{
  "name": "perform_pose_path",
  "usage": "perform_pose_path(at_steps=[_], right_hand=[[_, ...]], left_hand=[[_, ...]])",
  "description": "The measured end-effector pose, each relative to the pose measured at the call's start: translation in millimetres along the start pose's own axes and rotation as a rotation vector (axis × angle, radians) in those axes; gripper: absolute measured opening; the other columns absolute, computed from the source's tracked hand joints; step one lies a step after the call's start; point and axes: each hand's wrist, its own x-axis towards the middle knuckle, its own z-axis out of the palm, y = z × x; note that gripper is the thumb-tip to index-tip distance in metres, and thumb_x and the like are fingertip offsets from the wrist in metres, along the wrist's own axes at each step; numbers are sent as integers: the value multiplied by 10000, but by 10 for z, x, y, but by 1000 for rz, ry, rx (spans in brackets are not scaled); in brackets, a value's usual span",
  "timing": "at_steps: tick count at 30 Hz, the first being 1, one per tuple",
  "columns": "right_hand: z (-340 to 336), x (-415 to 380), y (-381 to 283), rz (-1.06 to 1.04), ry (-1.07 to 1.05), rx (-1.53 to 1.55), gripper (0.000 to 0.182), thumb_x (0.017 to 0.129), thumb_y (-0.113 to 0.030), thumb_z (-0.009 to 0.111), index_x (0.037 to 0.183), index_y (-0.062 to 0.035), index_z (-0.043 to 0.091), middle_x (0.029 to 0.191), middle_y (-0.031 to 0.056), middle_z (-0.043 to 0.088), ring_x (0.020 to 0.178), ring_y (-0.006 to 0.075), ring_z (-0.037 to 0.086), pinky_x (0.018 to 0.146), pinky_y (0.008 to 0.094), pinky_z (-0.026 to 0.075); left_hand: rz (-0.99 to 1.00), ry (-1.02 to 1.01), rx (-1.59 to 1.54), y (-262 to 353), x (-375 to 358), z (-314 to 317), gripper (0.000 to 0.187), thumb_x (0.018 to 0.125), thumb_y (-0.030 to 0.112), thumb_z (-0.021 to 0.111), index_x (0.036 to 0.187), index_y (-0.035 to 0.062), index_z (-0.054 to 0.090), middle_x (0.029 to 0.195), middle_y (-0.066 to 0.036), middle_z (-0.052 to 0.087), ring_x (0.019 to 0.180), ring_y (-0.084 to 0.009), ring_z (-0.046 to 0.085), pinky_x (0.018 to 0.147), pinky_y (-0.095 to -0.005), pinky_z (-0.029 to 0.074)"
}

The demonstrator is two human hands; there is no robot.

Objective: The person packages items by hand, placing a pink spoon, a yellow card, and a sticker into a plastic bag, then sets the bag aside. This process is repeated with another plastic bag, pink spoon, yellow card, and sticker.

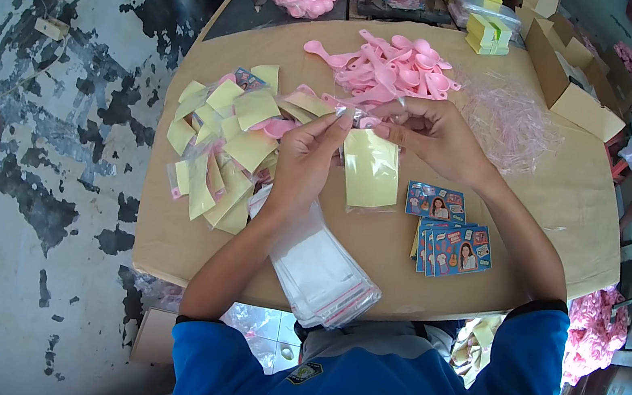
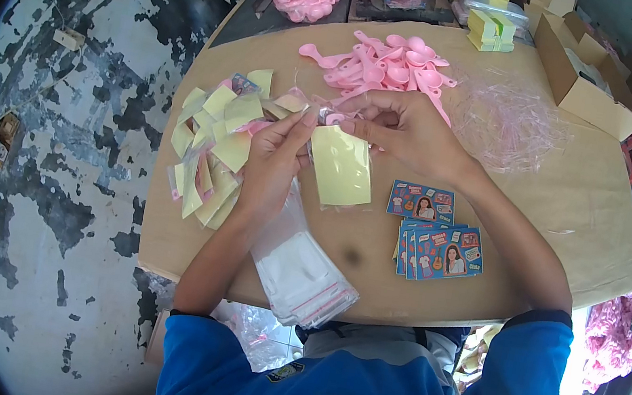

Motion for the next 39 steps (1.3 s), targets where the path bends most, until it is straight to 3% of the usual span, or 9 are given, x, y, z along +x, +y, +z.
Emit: perform_pose_path(at_steps=[4, 8, 13, 19, 22, 29, 32, 39], right_hand=[[-51, -8, -63, 8, -102, -5, 230, 912, -182, 657, 1071, -17, 673, 874, -2, 678, 701, 37, 578, 604, 218, 482], [-16, -40, -86, -29, -7, -25, 223, 925, -166, 636, 1092, -22, 673, 859, 4, 678, 681, 40, 576, 589, 216, 486], [14, -41, -120, -74, 49, -20, 200, 926, -100, 617, 1093, -15, 685, 811, 8, 687, 654, 50, 591, 593, 211, 489], [-43, -56, -81, -277, 31, -29, 302, 784, 93, 558, 1020, -14, 715, 797, 46, 693, 733, 98, 601, 637, 246, 473], [-73, -43, -44, -453, -10, -133, 362, 690, 116, 544, 966, -23, 732, 761, 70, 680, 721, 150, 587, 654, 286, 465], [-97, -59, -100, -559, -49, -213, 351, 644, 99, 564, 905, -44, 749, 706, 70, 656, 665, 181, 542, 629, 306, 445], [-74, -66, -137, -609, -35, -252, 345, 627, 92, 570, 884, -47, 753, 686, 65, 648, 666, 184, 539, 625, 307, 445], [-59, -94, -220, -655, -21, -334, 340, 603, 78, 577, 869, -41, 753, 656, 66, 635, 649, 195, 543, 622, 311, 451]], left_hand=[[-16, -26, -20, 41, -31, -15, 298, 965, 199, 581, 1174, -10, 621, 962, -39, 678, 841, -99, 651, 733, -252, 546], [-12, -127, 72, 165, -28, 13, 323, 981, 197, 538, 1220, -17, 575, 1009, -77, 680, 887, -139, 672, 796, -278, 550], [8, -214, 136, 183, 51, -140, 299, 973, 176, 554, 1220, 12, 579, 1005, -73, 670, 895, -112, 654, 750, -262, 551], [113, -302, 275, 316, 7, -187, 244, 994, 162, 498, 1187, 33, 573, 1020, -44, 653, 930, -100, 624, 748, -254, 534], [259, -355, 299, 316, -3, -195, 220, 997, 153, 482, 1153, 32, 578, 1055, -37, 639, 946, -96, 603, 741, -243, 513], [381, -481, 394, 303, 41, -367, 181, 972, 65, 441, 1065, 12, 587, 1052, -47, 621, 889, -95, 597, 715, -234, 522], [268, -451, 304, 385, -31, -314, 176, 955, 38, 431, 1033, -1, 584, 1019, -56, 618, 843, -93, 604, 677, -224, 533], [240, -444, 190, 378, -50, -326, 152, 943, 52, 436, 980, -1, 574, 943, -57, 592, 831, -91, 621, 628, -202, 512]])
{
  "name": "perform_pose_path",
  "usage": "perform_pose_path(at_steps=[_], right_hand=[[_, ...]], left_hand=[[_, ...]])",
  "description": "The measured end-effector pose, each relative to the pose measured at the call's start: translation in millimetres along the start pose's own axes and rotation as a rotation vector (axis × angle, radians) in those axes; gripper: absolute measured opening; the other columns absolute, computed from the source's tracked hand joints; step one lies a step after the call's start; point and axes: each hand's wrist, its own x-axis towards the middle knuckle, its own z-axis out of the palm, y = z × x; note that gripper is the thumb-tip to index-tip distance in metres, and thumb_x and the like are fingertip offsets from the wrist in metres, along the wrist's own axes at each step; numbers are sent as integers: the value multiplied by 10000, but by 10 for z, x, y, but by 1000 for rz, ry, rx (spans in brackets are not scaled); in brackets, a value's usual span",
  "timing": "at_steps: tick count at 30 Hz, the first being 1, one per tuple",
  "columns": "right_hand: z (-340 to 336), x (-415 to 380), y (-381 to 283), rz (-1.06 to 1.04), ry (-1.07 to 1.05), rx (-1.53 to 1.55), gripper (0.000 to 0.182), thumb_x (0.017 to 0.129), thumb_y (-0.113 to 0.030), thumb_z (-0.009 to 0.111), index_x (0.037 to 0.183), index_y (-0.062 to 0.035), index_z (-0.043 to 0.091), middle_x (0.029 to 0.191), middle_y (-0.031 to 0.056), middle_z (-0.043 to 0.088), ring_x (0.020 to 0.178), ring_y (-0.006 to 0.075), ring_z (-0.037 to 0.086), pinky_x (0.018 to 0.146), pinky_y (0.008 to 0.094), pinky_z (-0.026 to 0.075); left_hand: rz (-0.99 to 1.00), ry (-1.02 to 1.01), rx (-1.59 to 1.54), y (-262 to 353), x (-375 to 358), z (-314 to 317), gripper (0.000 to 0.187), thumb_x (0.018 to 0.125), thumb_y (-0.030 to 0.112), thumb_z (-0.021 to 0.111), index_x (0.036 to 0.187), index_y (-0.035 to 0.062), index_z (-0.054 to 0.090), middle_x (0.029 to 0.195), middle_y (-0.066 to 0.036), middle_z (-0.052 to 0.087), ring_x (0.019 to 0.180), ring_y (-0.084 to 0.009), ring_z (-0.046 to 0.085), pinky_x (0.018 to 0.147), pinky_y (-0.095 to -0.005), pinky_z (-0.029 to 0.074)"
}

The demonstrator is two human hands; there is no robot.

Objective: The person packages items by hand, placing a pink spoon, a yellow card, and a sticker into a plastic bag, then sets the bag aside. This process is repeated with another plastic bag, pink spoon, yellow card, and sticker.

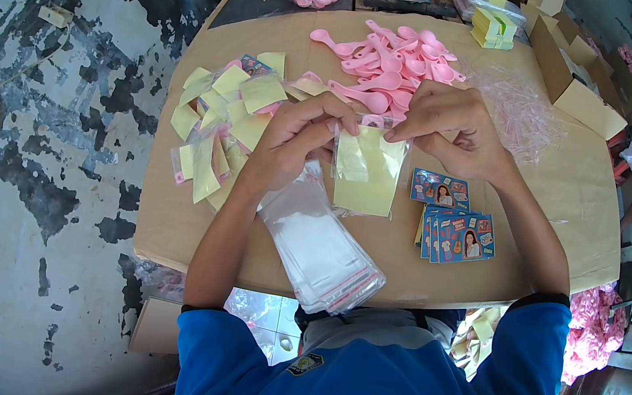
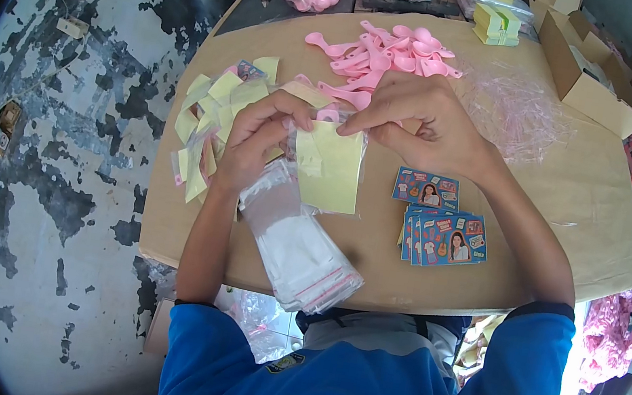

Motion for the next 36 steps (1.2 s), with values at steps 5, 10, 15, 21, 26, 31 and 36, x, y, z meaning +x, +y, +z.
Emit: perform_pose_path(at_steps=[5, 10, 15, 21, 26, 31, 36], right_hand=[[12, 3, -38, -1, -6, -62, 317, 612, 77, 578, 854, -36, 749, 663, 73, 635, 649, 202, 553, 625, 314, 453], [-34, 35, -1, -164, -32, -302, 243, 672, 83, 566, 842, -26, 701, 781, 70, 651, 697, 192, 588, 629, 312, 460], [153, 139, -328, 454, 10, -47, 254, 829, 2, 568, 1079, -39, 551, 804, 49, 636, 746, 145, 600, 645, 285, 472], [443, -60, -192, 557, -324, -29, 300, 888, -191, 643, 1113, -39, 514, 775, 55, 639, 683, 140, 599, 622, 291, 481], [746, -124, -401, 650, -653, -117, 302, 877, -302, 685, 943, -20, 598, 687, 66, 627, 608, 159, 586, 587, 299, 467], [858, -207, -284, 676, -645, 95, 348, 892, -314, 667, 760, 3, 615, 637, 76, 605, 582, 167, 580, 570, 306, 452], [825, -222, -264, 633, -649, 128, 240, 903, -195, 622, 825, 30, 656, 666, 94, 636, 585, 179, 582, 595, 316, 473]], left_hand=[[-4, -17, -116, -58, 13, -20, 48, 919, 63, 520, 887, 28, 522, 866, -30, 550, 792, -63, 608, 577, -178, 461], [5, 66, 83, -96, 47, -26, 230, 819, -7, 693, 861, 44, 473, 845, -1, 542, 728, -52, 607, 572, -175, 461], [-12, 38, 68, -57, 56, -67, 306, 784, -33, 738, 909, 45, 470, 879, -6, 582, 695, -59, 614, 548, -186, 468], [40, 362, 223, 144, 39, -549, 288, 808, 9, 727, 986, 55, 505, 976, -44, 634, 738, -90, 630, 615, -179, 472], [110, 721, 1055, 21, -61, -1019, 278, 880, 83, 653, 1136, 34, 557, 1009, -51, 647, 892, -131, 604, 754, -251, 461], [-125, 283, 740, 517, -443, -748, 192, 854, 59, 645, 1042, 18, 648, 978, -53, 664, 897, -162, 598, 794, -287, 458], [-158, -251, 513, 397, -1084, 129, 219, 824, 48, 679, 1042, 23, 669, 1022, -94, 683, 989, -265, 633, 842, -350, 497]])
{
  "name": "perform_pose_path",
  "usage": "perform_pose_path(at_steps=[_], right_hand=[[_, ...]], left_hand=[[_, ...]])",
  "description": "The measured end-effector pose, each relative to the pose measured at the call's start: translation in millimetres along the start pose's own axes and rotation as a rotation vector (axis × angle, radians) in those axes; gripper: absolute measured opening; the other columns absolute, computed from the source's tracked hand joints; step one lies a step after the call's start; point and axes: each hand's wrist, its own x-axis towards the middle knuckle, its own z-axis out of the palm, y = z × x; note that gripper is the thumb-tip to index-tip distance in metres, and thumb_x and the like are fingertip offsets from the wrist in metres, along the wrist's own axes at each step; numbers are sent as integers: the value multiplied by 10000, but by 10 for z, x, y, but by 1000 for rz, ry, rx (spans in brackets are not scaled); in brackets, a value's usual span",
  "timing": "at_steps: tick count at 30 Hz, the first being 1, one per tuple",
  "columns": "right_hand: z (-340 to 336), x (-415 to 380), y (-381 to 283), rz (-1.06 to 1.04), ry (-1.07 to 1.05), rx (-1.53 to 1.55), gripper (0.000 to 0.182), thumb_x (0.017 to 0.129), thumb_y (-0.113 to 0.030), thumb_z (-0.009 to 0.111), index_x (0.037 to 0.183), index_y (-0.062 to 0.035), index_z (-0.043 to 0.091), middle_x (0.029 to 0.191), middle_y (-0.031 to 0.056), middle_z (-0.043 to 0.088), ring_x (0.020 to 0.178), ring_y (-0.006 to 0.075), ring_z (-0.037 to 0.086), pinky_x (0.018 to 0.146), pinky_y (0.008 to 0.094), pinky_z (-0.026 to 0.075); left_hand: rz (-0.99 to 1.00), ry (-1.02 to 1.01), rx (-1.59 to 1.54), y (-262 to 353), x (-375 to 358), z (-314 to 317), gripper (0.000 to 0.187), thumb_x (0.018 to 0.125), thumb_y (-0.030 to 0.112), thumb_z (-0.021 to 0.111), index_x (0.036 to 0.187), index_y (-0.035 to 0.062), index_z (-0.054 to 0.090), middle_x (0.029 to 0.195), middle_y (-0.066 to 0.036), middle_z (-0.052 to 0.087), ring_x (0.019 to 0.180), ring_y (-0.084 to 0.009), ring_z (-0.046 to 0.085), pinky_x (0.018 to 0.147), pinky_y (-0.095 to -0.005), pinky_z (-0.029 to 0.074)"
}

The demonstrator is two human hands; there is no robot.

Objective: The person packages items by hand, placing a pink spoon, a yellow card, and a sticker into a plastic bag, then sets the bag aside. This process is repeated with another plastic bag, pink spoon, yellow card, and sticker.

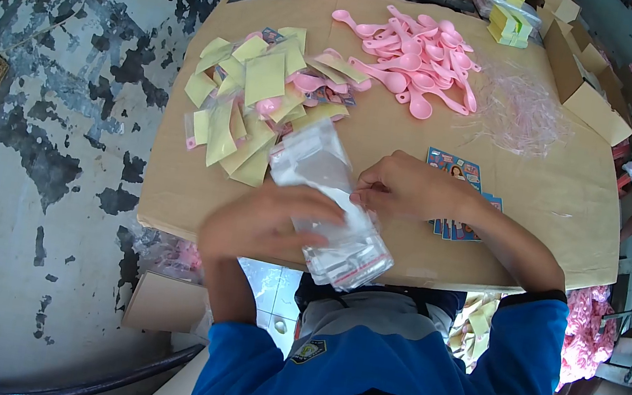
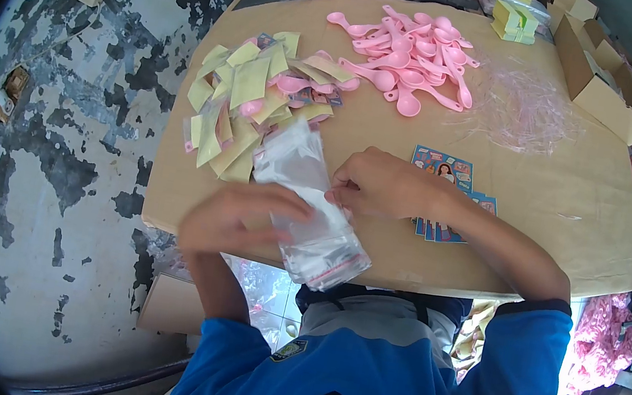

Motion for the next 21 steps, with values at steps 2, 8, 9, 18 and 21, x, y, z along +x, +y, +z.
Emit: perform_pose_path(at_steps=[2, 8, 9, 18, 21], right_hand=[[15, -11, 46, -62, 34, -10, 207, 903, -156, 601, 861, 35, 668, 692, 102, 653, 609, 183, 601, 615, 316, 485], [-198, -84, 13, -55, 162, -65, 182, 925, -118, 559, 951, 32, 658, 787, 113, 677, 704, 159, 624, 669, 305, 493], [-217, -102, 67, -66, 184, -5, 183, 931, -120, 555, 977, 29, 651, 800, 107, 676, 709, 151, 615, 670, 304, 488], [-544, -285, -49, -85, 345, -15, 183, 977, -149, 524, 1018, 6, 613, 749, 12, 577, 679, 91, 521, 624, 259, 441], [-624, -378, -313, -112, 363, 60, 182, 987, -148, 511, 1025, 0, 609, 741, -4, 547, 691, 69, 497, 622, 244, 428]], left_hand=[[30, -22, -41, -33, -55, 225, 221, 812, 48, 691, 1031, 24, 677, 1034, -97, 687, 1028, -299, 627, 869, -381, 502], [93, 18, -44, -193, -139, 286, 186, 803, 34, 687, 989, 22, 699, 1038, -94, 697, 1078, -295, 618, 900, -383, 502], [88, 18, -51, -205, -138, 283, 186, 803, 35, 688, 988, 23, 700, 1036, -94, 698, 1079, -296, 619, 899, -382, 502], [36, 62, -100, -173, -128, 249, 249, 803, 58, 695, 1049, 20, 683, 1057, -96, 696, 1091, -276, 622, 904, -360, 499], [-23, 355, -396, 66, 71, 333, 299, 843, 135, 680, 1116, 13, 660, 1057, -88, 693, 1070, -228, 632, 898, -326, 492]])
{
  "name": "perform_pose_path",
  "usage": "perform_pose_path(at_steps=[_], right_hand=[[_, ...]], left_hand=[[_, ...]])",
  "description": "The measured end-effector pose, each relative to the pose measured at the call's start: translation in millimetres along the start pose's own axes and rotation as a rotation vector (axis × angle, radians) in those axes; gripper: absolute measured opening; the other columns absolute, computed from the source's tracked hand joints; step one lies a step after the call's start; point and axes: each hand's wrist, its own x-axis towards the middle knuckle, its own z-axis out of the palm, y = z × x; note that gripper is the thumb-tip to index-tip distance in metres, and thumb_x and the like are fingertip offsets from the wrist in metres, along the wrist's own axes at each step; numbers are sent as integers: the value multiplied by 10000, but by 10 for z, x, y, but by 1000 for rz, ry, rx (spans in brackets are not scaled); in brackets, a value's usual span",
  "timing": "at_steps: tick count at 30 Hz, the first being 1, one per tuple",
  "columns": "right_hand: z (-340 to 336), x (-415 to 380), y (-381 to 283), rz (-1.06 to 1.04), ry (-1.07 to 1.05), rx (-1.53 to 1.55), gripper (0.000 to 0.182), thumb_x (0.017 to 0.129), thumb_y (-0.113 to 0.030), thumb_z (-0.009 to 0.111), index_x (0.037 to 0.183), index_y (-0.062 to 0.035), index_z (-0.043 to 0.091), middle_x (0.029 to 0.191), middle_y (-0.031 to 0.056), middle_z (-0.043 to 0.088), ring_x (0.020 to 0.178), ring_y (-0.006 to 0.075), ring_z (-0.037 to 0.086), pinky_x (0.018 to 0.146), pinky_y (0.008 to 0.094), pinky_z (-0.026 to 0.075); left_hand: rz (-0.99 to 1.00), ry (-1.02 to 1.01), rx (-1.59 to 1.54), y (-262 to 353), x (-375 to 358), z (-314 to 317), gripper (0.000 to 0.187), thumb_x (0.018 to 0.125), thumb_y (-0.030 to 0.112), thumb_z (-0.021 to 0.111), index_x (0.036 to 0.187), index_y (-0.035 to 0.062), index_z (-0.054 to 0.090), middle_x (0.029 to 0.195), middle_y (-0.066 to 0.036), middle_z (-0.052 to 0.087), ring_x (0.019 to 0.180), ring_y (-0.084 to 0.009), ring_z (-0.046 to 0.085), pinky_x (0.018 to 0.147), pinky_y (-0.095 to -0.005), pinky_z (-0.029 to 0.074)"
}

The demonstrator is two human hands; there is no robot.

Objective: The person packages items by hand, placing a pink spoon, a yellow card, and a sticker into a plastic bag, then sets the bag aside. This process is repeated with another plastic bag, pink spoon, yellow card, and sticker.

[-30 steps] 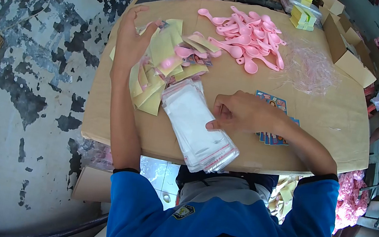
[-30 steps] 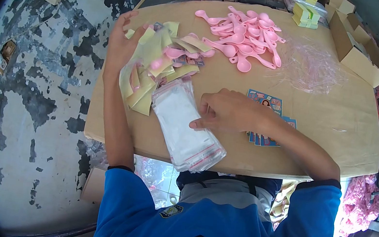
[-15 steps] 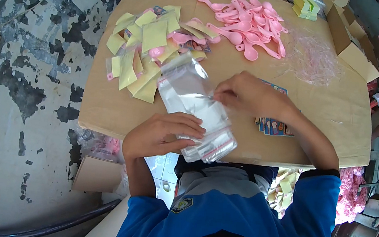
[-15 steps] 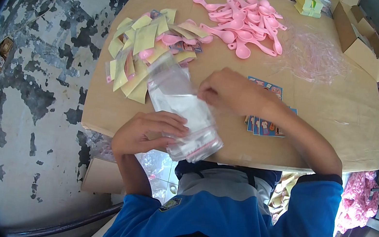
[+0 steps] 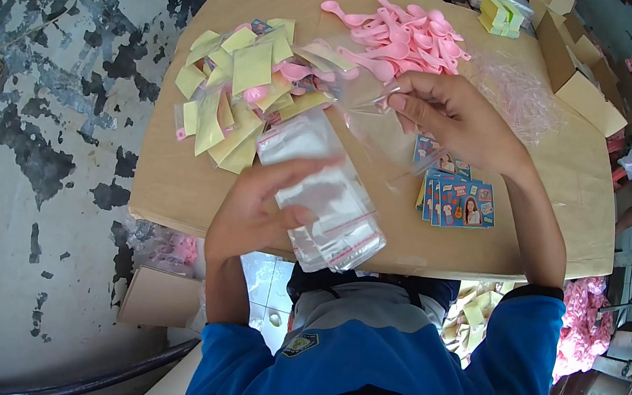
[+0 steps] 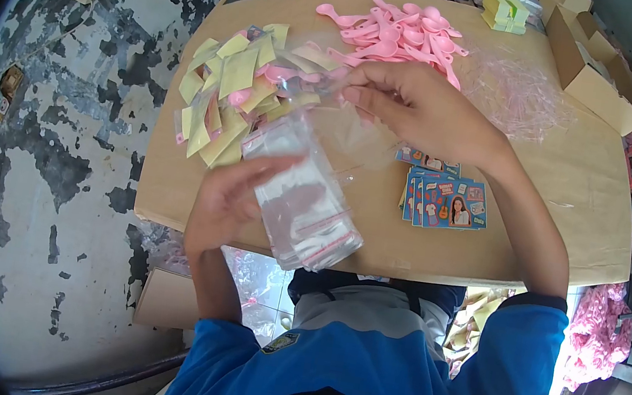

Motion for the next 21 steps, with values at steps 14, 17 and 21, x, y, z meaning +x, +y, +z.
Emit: perform_pose_path(at_steps=[14, 17, 21], right_hand=[[-578, -738, 783, 211, -272, -442, 644, 645, 28, 760, 1232, -195, 616, 1111, 63, 536, 1107, 243, 496, 983, 337, 405], [-492, -808, 856, 192, -155, -477, 590, 654, 27, 759, 1176, -232, 669, 1067, 50, 518, 1098, 248, 481, 977, 330, 393], [-466, -716, 904, 97, -31, -493, 428, 700, 0, 751, 1063, -224, 727, 982, 35, 525, 984, 216, 523, 866, 333, 440]], left_hand=[[-52, 113, -549, -252, 1517, 91, 401, 1004, 184, 464, 1321, -61, 443, 1232, -207, 581, 1089, -301, 619, 936, -390, 533], [-67, 174, -648, -368, 1550, -5, 422, 1003, 175, 467, 1333, -74, 383, 1287, -221, 538, 1155, -299, 581, 965, -367, 518], [-181, 279, -841, -435, 1446, -77, 437, 994, 155, 484, 1345, -71, 354, 1308, -219, 520, 1184, -279, 565, 989, -343, 502]])
